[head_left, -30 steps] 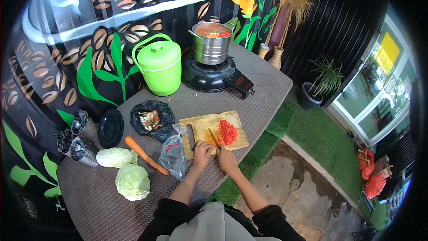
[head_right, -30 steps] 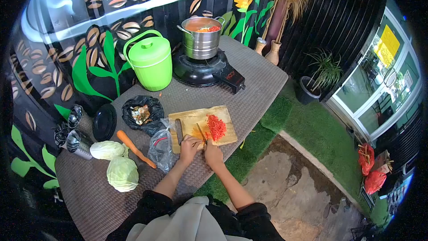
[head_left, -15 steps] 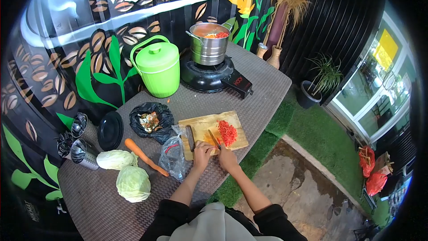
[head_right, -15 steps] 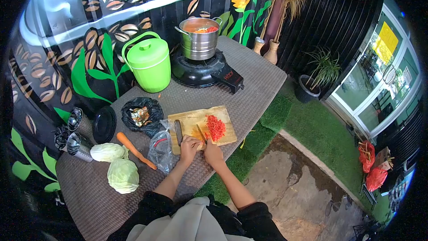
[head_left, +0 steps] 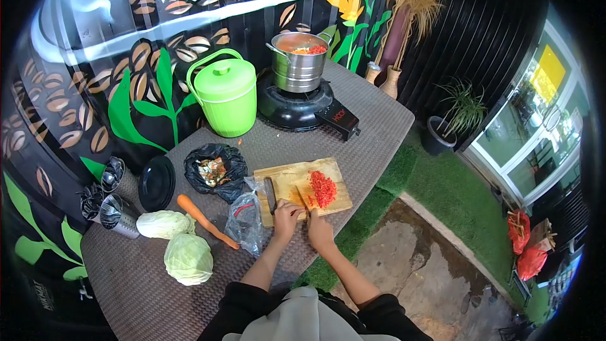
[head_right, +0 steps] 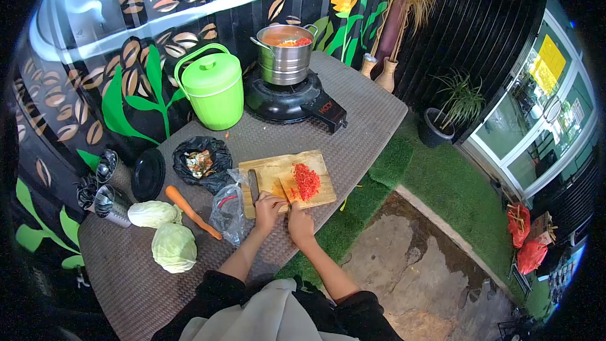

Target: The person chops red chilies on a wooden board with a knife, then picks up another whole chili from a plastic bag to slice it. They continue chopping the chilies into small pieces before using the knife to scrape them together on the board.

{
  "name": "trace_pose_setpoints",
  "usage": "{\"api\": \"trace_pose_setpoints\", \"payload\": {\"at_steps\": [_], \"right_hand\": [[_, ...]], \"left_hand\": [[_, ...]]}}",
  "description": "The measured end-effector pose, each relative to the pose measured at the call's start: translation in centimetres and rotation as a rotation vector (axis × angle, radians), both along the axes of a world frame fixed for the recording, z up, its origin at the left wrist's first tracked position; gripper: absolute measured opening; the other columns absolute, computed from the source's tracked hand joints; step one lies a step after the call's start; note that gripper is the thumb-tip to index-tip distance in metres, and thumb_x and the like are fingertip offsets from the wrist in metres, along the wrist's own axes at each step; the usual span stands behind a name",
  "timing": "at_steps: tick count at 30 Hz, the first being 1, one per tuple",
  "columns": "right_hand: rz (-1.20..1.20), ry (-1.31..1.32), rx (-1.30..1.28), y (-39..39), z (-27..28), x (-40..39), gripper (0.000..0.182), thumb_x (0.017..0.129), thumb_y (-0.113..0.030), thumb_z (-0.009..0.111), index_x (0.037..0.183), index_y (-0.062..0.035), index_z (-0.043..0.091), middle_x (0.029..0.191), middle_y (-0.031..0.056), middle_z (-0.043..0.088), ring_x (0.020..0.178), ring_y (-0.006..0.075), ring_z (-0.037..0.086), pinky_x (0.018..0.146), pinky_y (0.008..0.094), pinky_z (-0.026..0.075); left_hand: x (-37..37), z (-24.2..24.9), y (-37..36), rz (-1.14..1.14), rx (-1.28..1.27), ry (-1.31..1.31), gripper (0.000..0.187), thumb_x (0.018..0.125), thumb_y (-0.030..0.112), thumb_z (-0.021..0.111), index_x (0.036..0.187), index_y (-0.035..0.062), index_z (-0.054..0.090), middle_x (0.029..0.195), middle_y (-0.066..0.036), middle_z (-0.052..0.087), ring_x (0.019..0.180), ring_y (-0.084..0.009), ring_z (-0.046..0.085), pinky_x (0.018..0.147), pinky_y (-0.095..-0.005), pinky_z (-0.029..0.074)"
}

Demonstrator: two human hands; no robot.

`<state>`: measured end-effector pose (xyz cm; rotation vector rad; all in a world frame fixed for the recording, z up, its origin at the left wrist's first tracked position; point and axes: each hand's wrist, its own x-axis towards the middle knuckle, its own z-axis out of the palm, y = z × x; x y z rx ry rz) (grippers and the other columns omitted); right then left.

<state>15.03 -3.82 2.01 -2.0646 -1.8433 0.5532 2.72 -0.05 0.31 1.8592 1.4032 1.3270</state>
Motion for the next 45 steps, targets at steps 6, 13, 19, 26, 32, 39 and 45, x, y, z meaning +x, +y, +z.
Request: {"api": "trace_pose_setpoints", "payload": {"at_steps": [6,13,19,26,32,39,45], "right_hand": [[0.047,0.018,-0.001,1.6,0.9,0.6,0.028,0.097,-0.03,0.044,0.104,-0.0023,0.043,0.08,0.0286,0.063,0.076,0.0462,0.063,0.066,0.054,0.051],[0.018,-0.009,-0.035,0.4,0.4,0.2,0.028,0.096,-0.028,0.045,0.107,-0.0021,0.044,0.085,0.0292,0.063,0.081,0.0462,0.063,0.07,0.0546,0.05],[0.103,0.029,-0.032,2.1,1.0,1.5,0.027,0.096,-0.028,0.044,0.105,-0.003,0.043,0.081,0.0264,0.064,0.08,0.0448,0.063,0.072,0.0532,0.05],[-0.009,0.029,-0.084,0.0,1.2,-0.5,0.029,0.095,-0.027,0.046,0.106,-0.0002,0.045,0.086,0.0296,0.063,0.085,0.0456,0.062,0.072,0.0544,0.048],[0.071,0.033,-0.035,1.6,1.0,0.9,0.029,0.096,-0.03,0.044,0.106,-0.0022,0.043,0.084,0.0302,0.063,0.079,0.0474,0.062,0.07,0.0558,0.049],[-0.02,0.043,-0.07,1.0,0.7,-0.5,0.03,0.095,-0.029,0.044,0.106,-0.0013,0.044,0.087,0.0312,0.062,0.082,0.0468,0.062,0.072,0.0566,0.048],[0.074,0.03,-0.061,1.4,0.8,1.0,0.029,0.096,-0.029,0.042,0.108,-0.0029,0.042,0.086,0.0306,0.063,0.081,0.0473,0.063,0.072,0.0569,0.049]], "left_hand": [[0.1,0.1,-0.2,0.002,0.026,0.01,0.01,0.069,0.004,0.074,0.079,0.0017,0.073,0.079,-0.011,0.069,0.079,-0.0266,0.058,0.073,-0.0354,0.048],[-0.1,-0.3,0.0,-0.01,-0.005,0.017,0.011,0.072,0.004,0.073,0.082,0.0013,0.073,0.081,-0.012,0.07,0.081,-0.0253,0.059,0.073,-0.0339,0.049],[-0.3,0.1,-0.3,-0.043,0.085,0.047,0.01,0.075,0.005,0.07,0.083,0.0013,0.073,0.082,-0.012,0.069,0.081,-0.0263,0.06,0.073,-0.0351,0.049],[-0.3,-0.6,0.0,-0.049,0.063,0.083,0.01,0.076,0.006,0.07,0.084,0.0007,0.072,0.083,-0.012,0.068,0.083,-0.0272,0.059,0.073,-0.0357,0.049],[-0.4,-0.3,-0.1,-0.032,0.017,0.021,0.01,0.074,0.006,0.071,0.083,0.0014,0.073,0.082,-0.012,0.07,0.082,-0.0261,0.059,0.074,-0.0343,0.049],[-0.3,-0.1,-0.1,-0.037,0.009,0.023,0.012,0.072,0.004,0.073,0.083,0.0008,0.073,0.082,-0.011,0.07,0.082,-0.0249,0.06,0.074,-0.034,0.05],[-0.5,0.6,-0.6,-0.035,-0.009,0.036,0.015,0.07,0.002,0.072,0.084,0.0002,0.073,0.083,-0.012,0.07,0.083,-0.0247,0.062,0.075,-0.0336,0.05]]}}
